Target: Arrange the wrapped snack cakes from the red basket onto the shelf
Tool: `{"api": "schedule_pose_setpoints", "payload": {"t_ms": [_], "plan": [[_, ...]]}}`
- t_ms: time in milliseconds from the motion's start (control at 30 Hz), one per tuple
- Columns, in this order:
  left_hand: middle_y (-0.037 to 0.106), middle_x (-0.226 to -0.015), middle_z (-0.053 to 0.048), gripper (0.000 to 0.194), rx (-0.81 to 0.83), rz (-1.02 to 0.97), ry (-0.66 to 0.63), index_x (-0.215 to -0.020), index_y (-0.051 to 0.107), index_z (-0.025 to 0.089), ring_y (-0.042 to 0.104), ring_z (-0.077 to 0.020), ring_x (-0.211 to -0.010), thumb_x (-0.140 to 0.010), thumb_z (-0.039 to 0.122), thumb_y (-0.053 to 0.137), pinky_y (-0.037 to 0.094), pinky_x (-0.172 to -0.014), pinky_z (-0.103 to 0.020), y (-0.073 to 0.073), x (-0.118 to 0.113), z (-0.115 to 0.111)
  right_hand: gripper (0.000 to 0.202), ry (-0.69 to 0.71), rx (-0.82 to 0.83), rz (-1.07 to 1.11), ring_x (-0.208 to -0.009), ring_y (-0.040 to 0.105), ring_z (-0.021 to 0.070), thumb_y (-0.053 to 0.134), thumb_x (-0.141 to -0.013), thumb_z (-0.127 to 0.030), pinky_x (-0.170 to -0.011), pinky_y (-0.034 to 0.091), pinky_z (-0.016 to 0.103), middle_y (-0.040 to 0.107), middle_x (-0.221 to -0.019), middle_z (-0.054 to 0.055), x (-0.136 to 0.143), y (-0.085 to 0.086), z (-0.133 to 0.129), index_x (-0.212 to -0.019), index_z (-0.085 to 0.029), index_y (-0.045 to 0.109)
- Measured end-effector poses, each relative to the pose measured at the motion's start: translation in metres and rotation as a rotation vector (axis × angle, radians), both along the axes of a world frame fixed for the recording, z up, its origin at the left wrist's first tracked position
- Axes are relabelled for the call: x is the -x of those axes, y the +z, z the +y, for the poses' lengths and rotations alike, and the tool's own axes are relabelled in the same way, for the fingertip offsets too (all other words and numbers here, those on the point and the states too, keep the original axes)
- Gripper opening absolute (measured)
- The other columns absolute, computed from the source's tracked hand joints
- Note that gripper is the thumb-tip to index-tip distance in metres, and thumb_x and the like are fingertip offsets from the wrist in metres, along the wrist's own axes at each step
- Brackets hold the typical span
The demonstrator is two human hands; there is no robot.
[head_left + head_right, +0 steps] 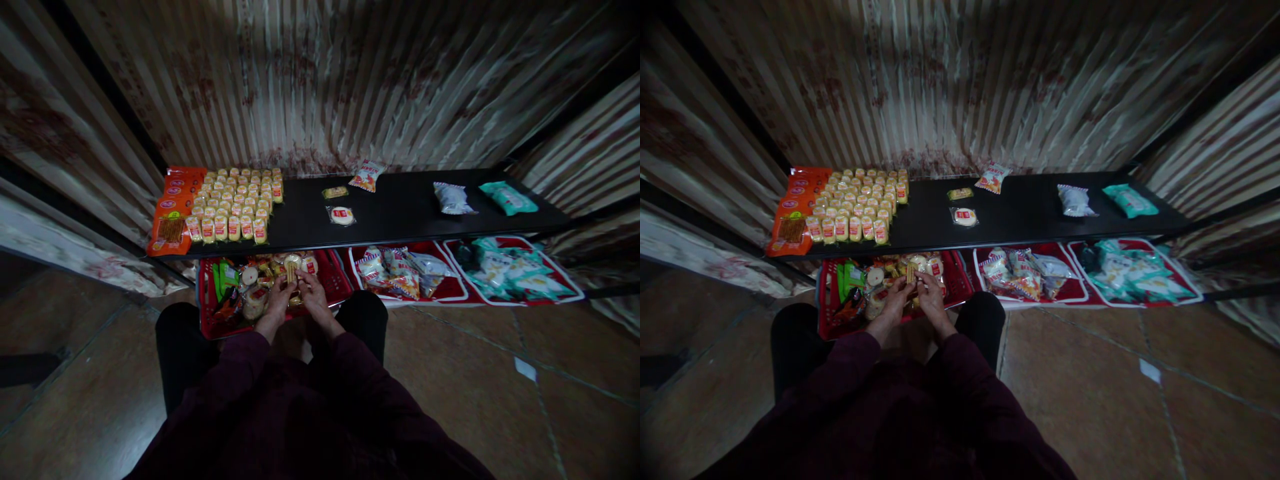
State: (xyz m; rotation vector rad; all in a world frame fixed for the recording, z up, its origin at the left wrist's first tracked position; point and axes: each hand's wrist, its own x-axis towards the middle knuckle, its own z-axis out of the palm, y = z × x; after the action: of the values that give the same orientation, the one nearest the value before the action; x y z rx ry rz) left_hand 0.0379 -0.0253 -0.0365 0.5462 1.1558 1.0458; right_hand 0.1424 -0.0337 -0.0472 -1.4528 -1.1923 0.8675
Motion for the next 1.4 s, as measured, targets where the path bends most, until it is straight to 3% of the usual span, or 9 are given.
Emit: {"api": "schedule_pose_setpoints", "payload": {"t_ms": [133,300,500,800,1133,1267,1400], "plan": [[0.066,-0.080,-0.001,0.031,0.040,-0.019,0.053,-0.089,0.061,0.021,0.061,-0.0135,-0.076,-0.060,0.026,0.071,0.046,-0.072,-0.026,0.004,0.001,0.000,0.030,0.005,0.001,0.011,-0.107,0.060,0.0212,0.049,-0.082,-0.028,-0.096,0.046,0.041,0.067,-0.111,0.006,0.001,-0.001,0.002,-0.104,-0.023,0.069],[0.060,-0.065,0.003,0.018,0.110,-0.218,0.136,-0.072,0.056,0.018,0.057,-0.0096,-0.063,-0.058,0.015,0.066,0.045,-0.064,-0.021,0.012,0.001,0.002,0.030,-0.004,-0.011,0.004,-0.105,0.061,0.0212,0.048,-0.082,-0.027,-0.096,0.046,0.040,0.068,-0.109,0.006,0.002,0.006,0.001,-0.103,-0.024,0.069],[0.064,-0.071,-0.001,0.011,0.225,-0.352,0.149,-0.075,0.058,0.017,0.059,-0.0117,-0.068,-0.067,0.010,0.061,0.049,-0.071,-0.025,0.021,0.003,0.007,0.031,-0.012,0.002,0.018,-0.101,0.062,0.0203,0.049,-0.079,-0.025,-0.092,0.049,0.037,0.068,-0.108,0.005,0.002,0.007,0.000,-0.103,-0.022,0.069],[0.064,-0.074,-0.003,0.003,0.237,-0.292,0.128,-0.073,0.060,0.017,0.060,-0.0151,-0.077,-0.072,0.015,0.061,0.050,-0.079,-0.031,0.025,0.004,0.007,0.029,-0.004,-0.005,0.044,-0.100,0.063,0.0215,0.049,-0.081,-0.029,-0.091,0.049,0.038,0.070,-0.106,0.006,0.005,0.018,-0.001,-0.101,-0.022,0.070],[0.066,-0.078,0.000,0.015,0.073,-0.233,0.097,-0.079,0.060,0.018,0.062,-0.0144,-0.083,-0.065,0.019,0.064,0.046,-0.085,-0.029,0.019,0.001,0.009,0.028,0.011,-0.097,-0.211,-0.105,0.061,0.0221,0.049,-0.083,-0.027,-0.098,0.044,0.040,0.069,-0.107,0.005,0.003,0.035,-0.006,-0.103,-0.025,0.069],[0.067,-0.083,-0.001,0.028,0.014,-0.211,0.078,-0.091,0.060,0.019,0.063,-0.0131,-0.082,-0.064,0.018,0.065,0.046,-0.083,-0.027,0.020,-0.001,0.006,0.029,-0.010,-0.062,-0.160,-0.102,0.062,0.0225,0.051,-0.084,-0.034,-0.093,0.048,0.039,0.067,-0.109,0.009,0.005,0.038,-0.007,-0.105,-0.022,0.067],[0.067,-0.100,-0.003,0.038,-0.034,-0.046,0.063,-0.106,0.059,0.023,0.063,-0.0147,-0.085,-0.068,0.023,0.065,0.048,-0.081,-0.029,0.023,-0.005,0.002,0.035,-0.003,0.028,-0.022,-0.095,0.065,0.0224,0.054,-0.083,-0.043,-0.086,0.053,0.038,0.066,-0.113,0.009,0.006,0.036,-0.006,-0.109,-0.022,0.065]]}}
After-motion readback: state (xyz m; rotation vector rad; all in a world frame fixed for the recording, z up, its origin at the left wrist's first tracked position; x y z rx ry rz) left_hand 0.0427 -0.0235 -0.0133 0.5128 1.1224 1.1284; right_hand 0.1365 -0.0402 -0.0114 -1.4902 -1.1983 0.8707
